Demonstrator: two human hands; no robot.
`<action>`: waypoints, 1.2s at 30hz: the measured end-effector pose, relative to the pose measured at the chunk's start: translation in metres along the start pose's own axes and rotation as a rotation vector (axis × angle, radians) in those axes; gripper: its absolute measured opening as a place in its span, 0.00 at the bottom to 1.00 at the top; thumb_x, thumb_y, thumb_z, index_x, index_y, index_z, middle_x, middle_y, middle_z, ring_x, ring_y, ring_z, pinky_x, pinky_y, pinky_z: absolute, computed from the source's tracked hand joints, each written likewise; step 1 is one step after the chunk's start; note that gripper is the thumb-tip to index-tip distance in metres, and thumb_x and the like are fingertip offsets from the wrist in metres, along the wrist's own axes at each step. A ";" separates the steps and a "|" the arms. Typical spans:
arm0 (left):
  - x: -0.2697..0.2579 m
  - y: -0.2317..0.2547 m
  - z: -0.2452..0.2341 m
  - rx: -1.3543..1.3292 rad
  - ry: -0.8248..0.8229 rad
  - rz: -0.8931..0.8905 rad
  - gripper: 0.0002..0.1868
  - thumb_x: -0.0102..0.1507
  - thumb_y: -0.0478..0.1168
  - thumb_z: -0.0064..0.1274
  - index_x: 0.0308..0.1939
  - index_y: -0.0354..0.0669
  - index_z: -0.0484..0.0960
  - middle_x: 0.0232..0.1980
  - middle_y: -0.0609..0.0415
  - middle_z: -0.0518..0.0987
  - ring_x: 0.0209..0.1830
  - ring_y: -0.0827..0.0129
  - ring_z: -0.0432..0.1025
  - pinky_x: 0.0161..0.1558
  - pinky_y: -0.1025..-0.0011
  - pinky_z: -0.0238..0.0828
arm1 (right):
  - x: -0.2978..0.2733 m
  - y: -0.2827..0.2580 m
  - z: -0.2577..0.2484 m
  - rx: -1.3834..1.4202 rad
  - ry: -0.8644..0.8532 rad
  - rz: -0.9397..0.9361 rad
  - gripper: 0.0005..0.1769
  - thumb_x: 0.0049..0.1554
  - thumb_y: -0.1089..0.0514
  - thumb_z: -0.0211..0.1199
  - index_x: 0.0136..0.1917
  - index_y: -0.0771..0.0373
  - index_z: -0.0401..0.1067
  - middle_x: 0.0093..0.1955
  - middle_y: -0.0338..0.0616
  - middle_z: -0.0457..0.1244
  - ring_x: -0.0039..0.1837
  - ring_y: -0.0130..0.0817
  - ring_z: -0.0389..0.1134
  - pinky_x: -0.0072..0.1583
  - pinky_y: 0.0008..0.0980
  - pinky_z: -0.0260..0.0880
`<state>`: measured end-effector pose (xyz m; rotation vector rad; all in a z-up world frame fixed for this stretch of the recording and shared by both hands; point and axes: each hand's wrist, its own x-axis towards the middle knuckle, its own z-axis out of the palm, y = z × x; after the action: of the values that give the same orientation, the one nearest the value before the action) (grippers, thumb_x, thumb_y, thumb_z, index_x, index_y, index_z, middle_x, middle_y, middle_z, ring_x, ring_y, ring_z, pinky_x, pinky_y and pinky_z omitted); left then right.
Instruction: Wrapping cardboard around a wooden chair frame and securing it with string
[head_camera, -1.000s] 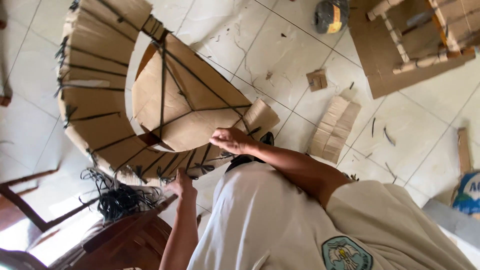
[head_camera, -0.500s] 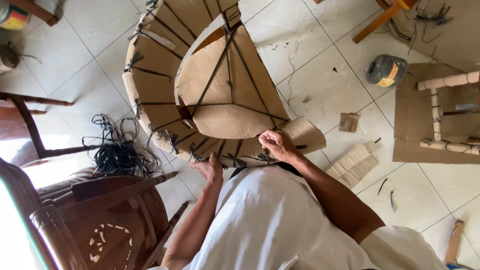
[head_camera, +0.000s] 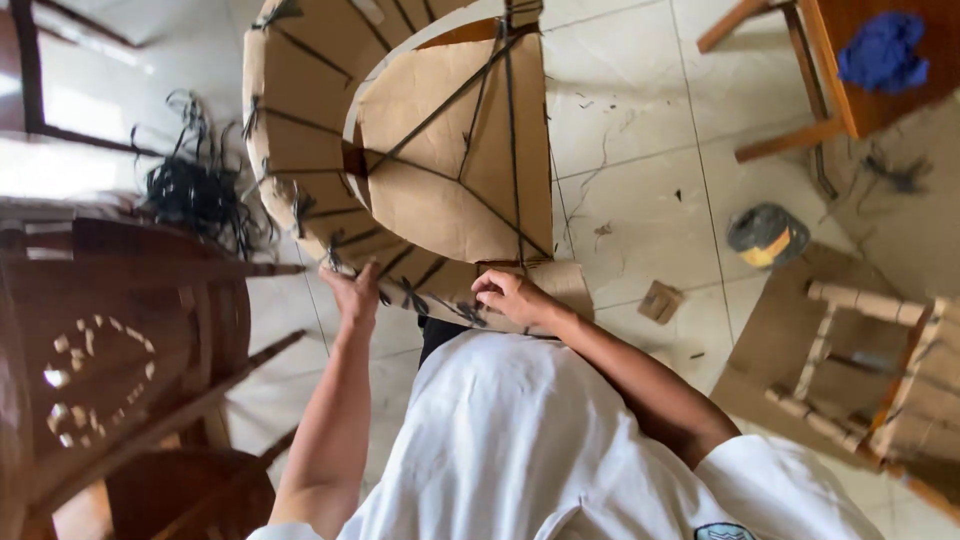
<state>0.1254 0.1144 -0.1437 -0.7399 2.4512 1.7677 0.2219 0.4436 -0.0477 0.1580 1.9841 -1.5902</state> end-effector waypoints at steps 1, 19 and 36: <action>-0.009 0.028 0.009 -0.008 0.035 -0.012 0.42 0.63 0.37 0.68 0.69 0.43 0.51 0.60 0.32 0.75 0.50 0.50 0.75 0.50 0.50 0.75 | -0.001 0.002 -0.014 -0.016 -0.033 -0.006 0.14 0.59 0.52 0.63 0.58 0.54 0.77 0.52 0.46 0.72 0.58 0.42 0.72 0.61 0.41 0.71; -0.305 -0.152 0.000 0.295 -0.139 -0.682 0.24 0.64 0.66 0.57 0.57 0.62 0.84 0.53 0.57 0.85 0.57 0.59 0.79 0.56 0.58 0.76 | -0.022 0.027 -0.053 -0.530 -0.173 0.015 0.14 0.62 0.50 0.61 0.60 0.43 0.79 0.58 0.40 0.70 0.63 0.43 0.70 0.64 0.44 0.71; -0.117 -0.021 -0.176 0.256 -0.180 -0.400 0.25 0.66 0.56 0.54 0.62 0.48 0.81 0.58 0.44 0.83 0.59 0.45 0.76 0.59 0.49 0.72 | 0.188 -0.168 0.109 0.024 0.145 -0.134 0.10 0.63 0.57 0.58 0.53 0.62 0.77 0.40 0.39 0.68 0.40 0.22 0.69 0.39 0.17 0.72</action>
<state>0.2803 -0.0080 -0.0657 -0.9191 2.1659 1.2904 0.0341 0.2463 -0.0117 0.1566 2.1261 -1.7304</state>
